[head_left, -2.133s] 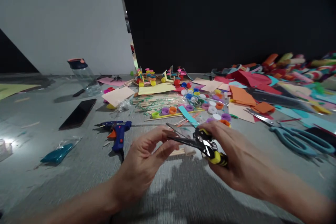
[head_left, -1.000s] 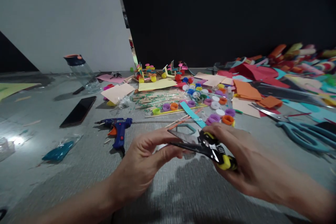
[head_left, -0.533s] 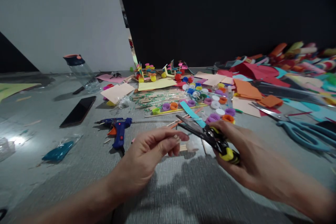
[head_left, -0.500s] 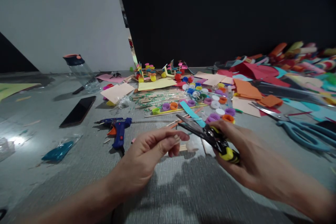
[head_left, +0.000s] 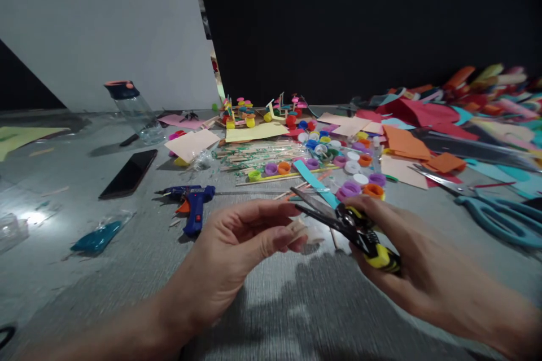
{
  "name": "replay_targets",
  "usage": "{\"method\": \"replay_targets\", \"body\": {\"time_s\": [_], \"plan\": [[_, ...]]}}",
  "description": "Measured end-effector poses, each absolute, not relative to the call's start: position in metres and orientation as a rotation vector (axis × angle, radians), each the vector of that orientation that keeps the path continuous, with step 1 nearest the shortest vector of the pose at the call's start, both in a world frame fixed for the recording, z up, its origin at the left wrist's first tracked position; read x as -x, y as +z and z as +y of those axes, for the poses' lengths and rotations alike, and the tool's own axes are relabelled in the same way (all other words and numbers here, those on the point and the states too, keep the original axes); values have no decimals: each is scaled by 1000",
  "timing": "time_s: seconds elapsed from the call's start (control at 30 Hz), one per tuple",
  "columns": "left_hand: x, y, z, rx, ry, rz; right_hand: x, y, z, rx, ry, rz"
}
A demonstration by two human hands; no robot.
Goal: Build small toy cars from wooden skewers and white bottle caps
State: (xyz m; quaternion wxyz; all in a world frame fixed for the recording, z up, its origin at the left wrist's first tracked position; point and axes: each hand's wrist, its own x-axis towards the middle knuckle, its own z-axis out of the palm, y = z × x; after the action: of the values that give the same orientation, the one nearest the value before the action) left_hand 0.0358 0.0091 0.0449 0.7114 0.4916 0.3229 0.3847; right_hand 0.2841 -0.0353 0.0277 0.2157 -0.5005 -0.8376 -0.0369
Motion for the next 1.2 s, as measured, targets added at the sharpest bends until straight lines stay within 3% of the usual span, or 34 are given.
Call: {"method": "replay_targets", "body": {"time_s": [0.2, 1.2], "plan": [[-38, 48, 6, -1113, 966, 745, -281, 34, -43, 1331, -92, -2345], [-36, 50, 6, -982, 825, 681, -290, 29, -37, 1582, -63, -2227]]}}
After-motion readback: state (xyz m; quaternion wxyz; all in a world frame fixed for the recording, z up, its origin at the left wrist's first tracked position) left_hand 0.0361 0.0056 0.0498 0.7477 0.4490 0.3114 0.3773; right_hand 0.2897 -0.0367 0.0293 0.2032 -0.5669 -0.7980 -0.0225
